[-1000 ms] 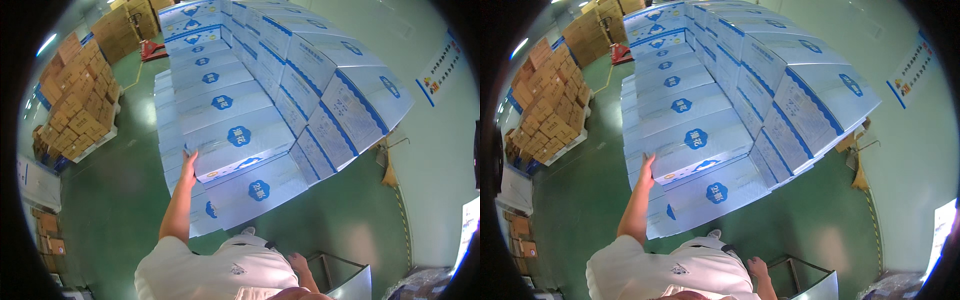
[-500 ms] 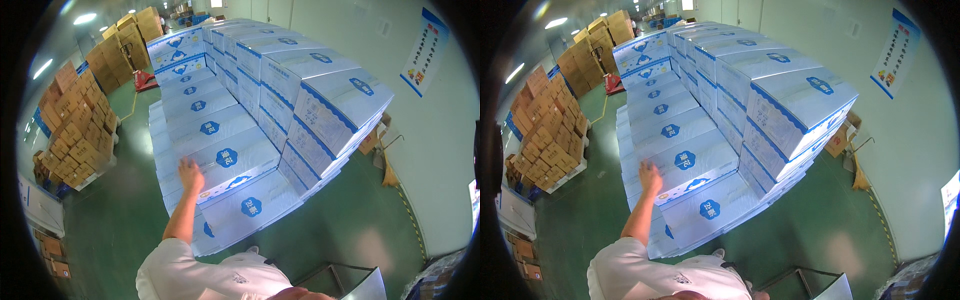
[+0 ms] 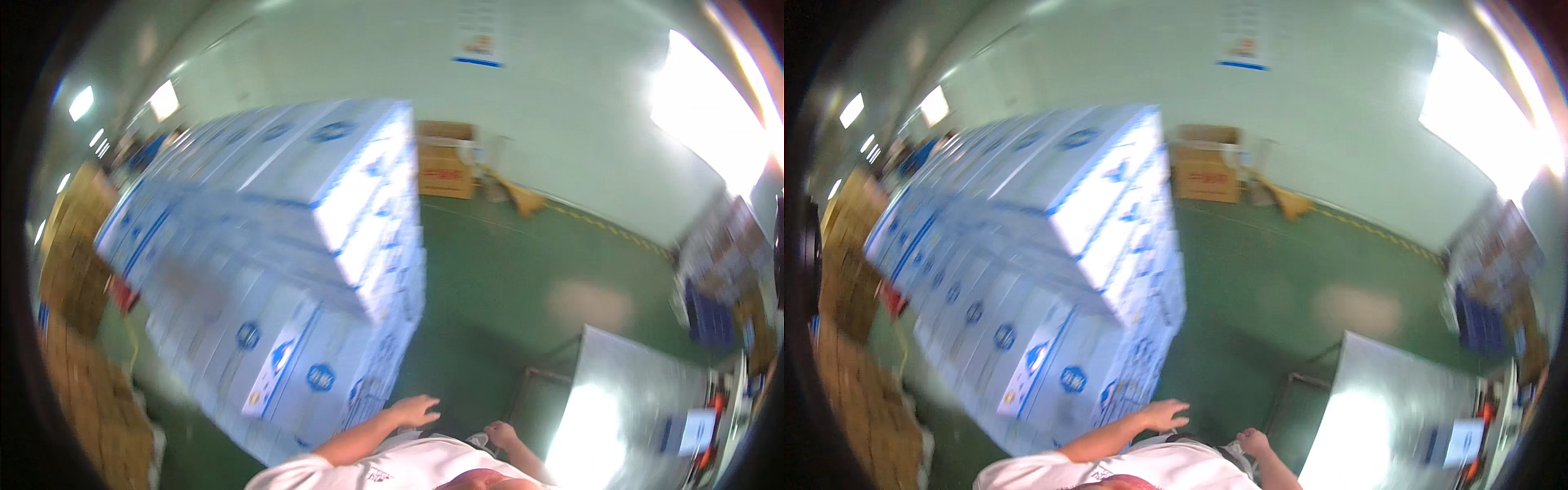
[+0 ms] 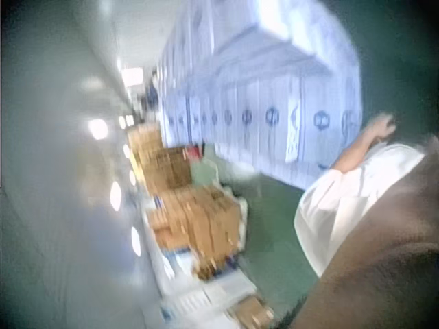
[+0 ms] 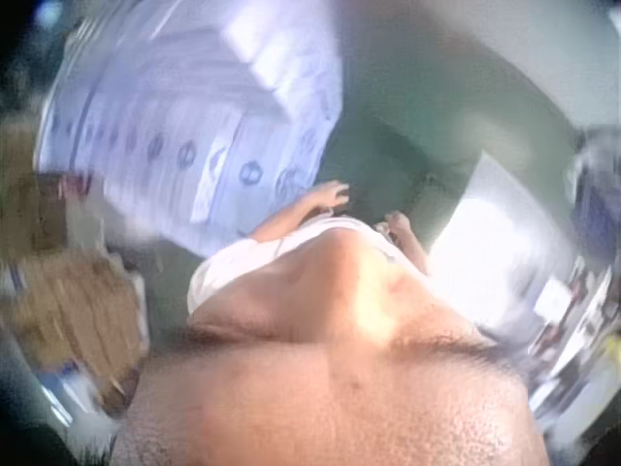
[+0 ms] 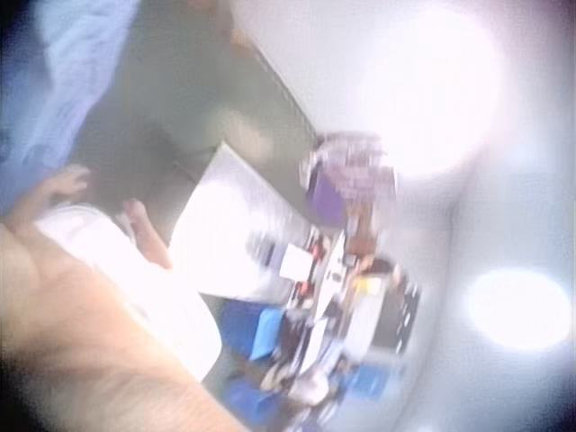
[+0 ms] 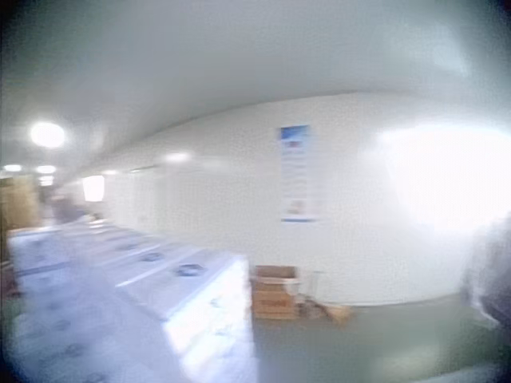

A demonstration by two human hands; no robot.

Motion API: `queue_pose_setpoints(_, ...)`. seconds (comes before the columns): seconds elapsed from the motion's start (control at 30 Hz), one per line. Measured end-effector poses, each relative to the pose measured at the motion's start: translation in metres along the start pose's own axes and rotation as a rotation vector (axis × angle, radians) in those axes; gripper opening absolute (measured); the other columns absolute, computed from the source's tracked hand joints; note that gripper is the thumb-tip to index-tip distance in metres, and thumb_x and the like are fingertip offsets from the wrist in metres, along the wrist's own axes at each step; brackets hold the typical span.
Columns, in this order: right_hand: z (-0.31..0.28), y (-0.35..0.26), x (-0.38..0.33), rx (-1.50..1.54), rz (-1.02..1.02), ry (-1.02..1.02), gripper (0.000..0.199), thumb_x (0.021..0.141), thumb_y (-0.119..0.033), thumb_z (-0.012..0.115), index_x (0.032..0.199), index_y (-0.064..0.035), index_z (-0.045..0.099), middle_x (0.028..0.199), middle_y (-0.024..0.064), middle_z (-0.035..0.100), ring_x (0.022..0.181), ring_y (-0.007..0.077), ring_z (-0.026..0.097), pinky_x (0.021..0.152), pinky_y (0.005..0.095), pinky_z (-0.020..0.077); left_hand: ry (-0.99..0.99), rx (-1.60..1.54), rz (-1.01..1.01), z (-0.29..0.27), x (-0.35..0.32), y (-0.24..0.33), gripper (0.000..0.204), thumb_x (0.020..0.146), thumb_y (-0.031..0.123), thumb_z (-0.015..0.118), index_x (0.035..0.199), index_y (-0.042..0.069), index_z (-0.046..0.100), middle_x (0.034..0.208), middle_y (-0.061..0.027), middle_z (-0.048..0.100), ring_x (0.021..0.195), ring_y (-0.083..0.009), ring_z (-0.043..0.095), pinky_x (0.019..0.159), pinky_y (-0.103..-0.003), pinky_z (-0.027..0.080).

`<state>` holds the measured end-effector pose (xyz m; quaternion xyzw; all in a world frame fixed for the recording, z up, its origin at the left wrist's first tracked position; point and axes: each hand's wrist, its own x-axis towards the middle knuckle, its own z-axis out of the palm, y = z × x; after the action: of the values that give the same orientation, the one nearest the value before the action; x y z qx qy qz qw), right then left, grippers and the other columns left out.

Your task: The person moves boxes from a metal table and stacks them onto a large pallet in a factory setting.

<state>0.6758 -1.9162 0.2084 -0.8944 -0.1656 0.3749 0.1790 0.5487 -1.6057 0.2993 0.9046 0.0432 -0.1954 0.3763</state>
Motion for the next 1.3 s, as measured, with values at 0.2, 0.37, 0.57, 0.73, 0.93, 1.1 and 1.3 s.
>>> queue_pose_setpoints(0.2, -0.013, 0.104, -0.035, 0.166, 0.205, 0.228, 0.036, 0.083, -0.034, 0.053, 0.1, -0.0067, 0.069, 0.1, 0.018, 0.067, 0.098, 0.035, 0.063, 0.087, 0.0423, 0.0494, -0.226, 0.129, -0.113, 0.072, 0.032, -0.056, 0.063, 0.086, 0.053, 0.05, 0.126, 0.005, 0.056, 0.123, -0.0231, 0.057, 0.117, -0.0366, 0.052, 0.099, -0.04, 0.042)
queue_pose_setpoints(0.37, -0.052, 0.155, -0.11, 0.392, 0.474, 0.504, 0.032, 0.082, -0.029, 0.051, 0.098, -0.0072, 0.069, 0.097, 0.0185, 0.067, 0.092, 0.0349, 0.064, 0.085, 0.0433, 0.0501, -0.539, 0.084, -0.307, 0.097, 0.042, -0.106, 0.067, 0.081, 0.06, 0.049, 0.114, 0.004, 0.064, 0.116, -0.0218, 0.061, 0.111, -0.0368, 0.057, 0.093, -0.04, 0.045)
queue_pose_setpoints(0.57, -0.067, 0.25, -0.128, 0.459, 0.574, 0.815, 0.029, 0.082, -0.025, 0.05, 0.094, -0.0068, 0.068, 0.095, 0.0179, 0.067, 0.09, 0.0358, 0.064, 0.083, 0.0436, 0.0502, -0.438, 0.377, -0.222, 0.123, 0.084, -0.14, 0.061, 0.082, 0.057, 0.049, 0.108, 0.005, 0.067, 0.109, -0.0208, 0.065, 0.104, -0.0386, 0.06, 0.088, -0.041, 0.047)
queue_pose_setpoints(0.73, -0.102, 0.345, -0.152, 0.498, 0.719, 0.841, 0.029, 0.082, -0.025, 0.049, 0.096, -0.0078, 0.068, 0.096, 0.0165, 0.068, 0.092, 0.0347, 0.064, 0.085, 0.0419, 0.0498, -0.328, 0.165, -0.214, 0.112, 0.135, 0.005, 0.051, 0.085, 0.047, 0.054, 0.106, 0.002, 0.066, 0.103, -0.0198, 0.067, 0.097, -0.035, 0.064, 0.083, -0.038, 0.049)
queue_pose_setpoints(0.93, -0.176, 0.477, -0.169, 0.565, 0.938, 0.849, 0.042, 0.08, -0.026, 0.052, 0.114, -0.0016, 0.059, 0.11, 0.0213, 0.063, 0.101, 0.0349, 0.061, 0.089, 0.0412, 0.0484, -0.172, -0.026, -0.241, 0.141, 0.184, 0.093, 0.043, 0.086, 0.031, 0.062, 0.112, -0.003, 0.062, 0.104, -0.016, 0.068, 0.093, -0.0248, 0.066, 0.082, -0.032, 0.05)
queue_pose_setpoints(1.1, -0.27, 0.561, -0.177, 0.47, 1.06, 0.886, 0.059, 0.077, -0.027, 0.057, 0.131, -0.0039, 0.045, 0.125, 0.0228, 0.051, 0.111, 0.0375, 0.055, 0.094, 0.045, 0.0456, -0.242, 0.159, -0.403, 0.13, 0.168, 0.184, 0.045, 0.087, 0.034, 0.059, 0.117, 0.0, 0.061, 0.114, -0.0167, 0.064, 0.102, -0.0267, 0.063, 0.09, -0.033, 0.047)
queue_pose_setpoints(1.3, -0.357, 0.648, -0.182, 0.095, 1.025, 1.063, 0.062, 0.077, -0.025, 0.061, 0.131, -0.0041, 0.04, 0.134, 0.0182, 0.044, 0.121, 0.0347, 0.047, 0.097, 0.0475, 0.0424, -0.319, 0.393, -0.595, 0.124, 0.172, 0.19, 0.047, 0.089, 0.037, 0.054, 0.121, 0.004, 0.061, 0.126, -0.0168, 0.058, 0.117, -0.0324, 0.055, 0.099, -0.037, 0.042)
